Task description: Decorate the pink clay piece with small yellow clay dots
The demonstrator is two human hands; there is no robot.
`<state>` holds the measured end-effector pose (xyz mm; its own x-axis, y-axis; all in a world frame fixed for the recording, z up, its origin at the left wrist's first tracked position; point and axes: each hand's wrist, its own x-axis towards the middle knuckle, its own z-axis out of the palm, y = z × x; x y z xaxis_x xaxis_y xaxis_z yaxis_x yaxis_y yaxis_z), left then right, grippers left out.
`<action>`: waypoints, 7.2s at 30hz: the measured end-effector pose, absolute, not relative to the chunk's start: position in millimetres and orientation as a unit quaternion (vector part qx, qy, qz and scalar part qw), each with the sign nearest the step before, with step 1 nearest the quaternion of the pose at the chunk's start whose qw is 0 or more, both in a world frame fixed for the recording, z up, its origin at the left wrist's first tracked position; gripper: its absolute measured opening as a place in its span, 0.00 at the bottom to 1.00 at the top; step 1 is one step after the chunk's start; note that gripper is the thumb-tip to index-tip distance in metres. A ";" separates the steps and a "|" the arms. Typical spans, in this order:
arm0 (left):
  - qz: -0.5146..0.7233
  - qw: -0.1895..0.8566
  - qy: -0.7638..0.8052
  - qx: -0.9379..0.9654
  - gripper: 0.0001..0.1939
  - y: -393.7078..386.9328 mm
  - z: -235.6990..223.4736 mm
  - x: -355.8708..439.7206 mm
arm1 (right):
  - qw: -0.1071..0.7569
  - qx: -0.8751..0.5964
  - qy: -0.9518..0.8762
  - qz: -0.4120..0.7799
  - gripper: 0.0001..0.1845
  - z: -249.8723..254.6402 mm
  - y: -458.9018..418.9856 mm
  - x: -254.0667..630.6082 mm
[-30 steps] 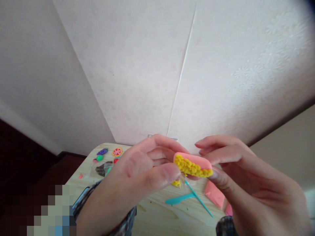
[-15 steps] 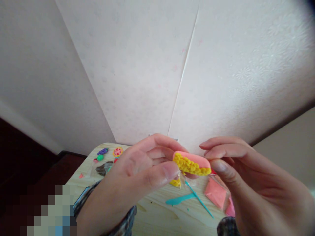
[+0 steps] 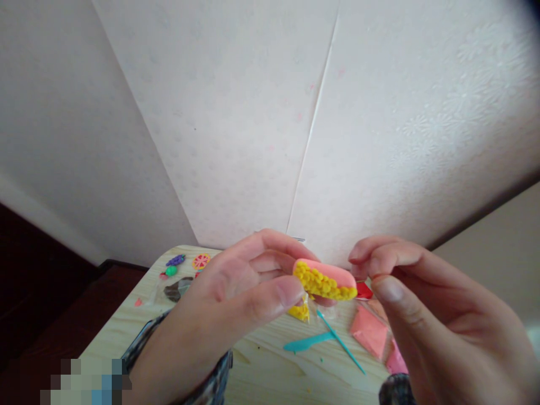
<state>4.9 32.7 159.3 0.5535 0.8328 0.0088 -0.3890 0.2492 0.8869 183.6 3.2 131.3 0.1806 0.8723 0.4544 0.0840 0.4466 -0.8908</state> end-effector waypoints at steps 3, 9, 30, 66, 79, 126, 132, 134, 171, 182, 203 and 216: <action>0.407 0.752 0.254 0.453 0.04 32.9 160.0 5.8 | 0.636 -0.430 -0.561 0.311 0.03 128.2 1.6 186.5; 0.416 0.745 0.251 0.458 0.04 33.1 159.9 7.5 | 0.640 -0.419 -0.546 0.344 0.04 122.4 -1.7 193.1; 0.404 0.745 0.241 0.473 0.02 36.6 158.2 6.4 | 0.651 -0.390 -0.532 0.375 0.05 125.4 1.7 192.6; 0.490 0.743 0.211 0.404 0.06 37.9 157.4 13.6 | 0.626 -0.462 -0.556 0.293 0.07 123.5 -0.9 189.1; 0.452 0.753 0.188 0.440 0.07 37.9 155.5 13.4 | 0.649 -0.440 -0.571 0.242 0.07 130.7 0.8 179.6; 0.432 0.754 0.219 0.444 0.05 37.8 153.9 15.2 | 0.655 -0.486 -0.551 0.177 0.06 139.3 -2.9 168.5; 0.427 0.761 0.215 0.439 0.05 35.9 155.0 13.6 | 0.659 -0.484 -0.553 0.157 0.08 136.8 -1.5 170.1; 0.430 0.759 0.218 0.438 0.09 35.4 156.4 13.6 | 0.669 -0.487 -0.537 0.164 0.11 136.1 -2.8 170.1; 0.425 0.678 0.251 0.545 0.03 33.0 155.0 17.6 | 0.654 -0.411 -0.621 0.130 0.06 136.1 0.8 169.0; 0.413 0.653 0.281 0.570 0.05 31.1 157.4 16.2 | 0.614 -0.376 -0.633 0.285 0.05 132.3 2.4 179.7; 0.422 0.644 0.293 0.567 0.03 29.3 161.0 16.8 | 0.635 -0.363 -0.614 0.299 0.09 127.5 1.7 177.3; 0.399 0.631 0.308 0.589 0.04 30.4 159.0 19.3 | 0.652 -0.382 -0.578 0.310 0.06 131.7 -0.6 175.5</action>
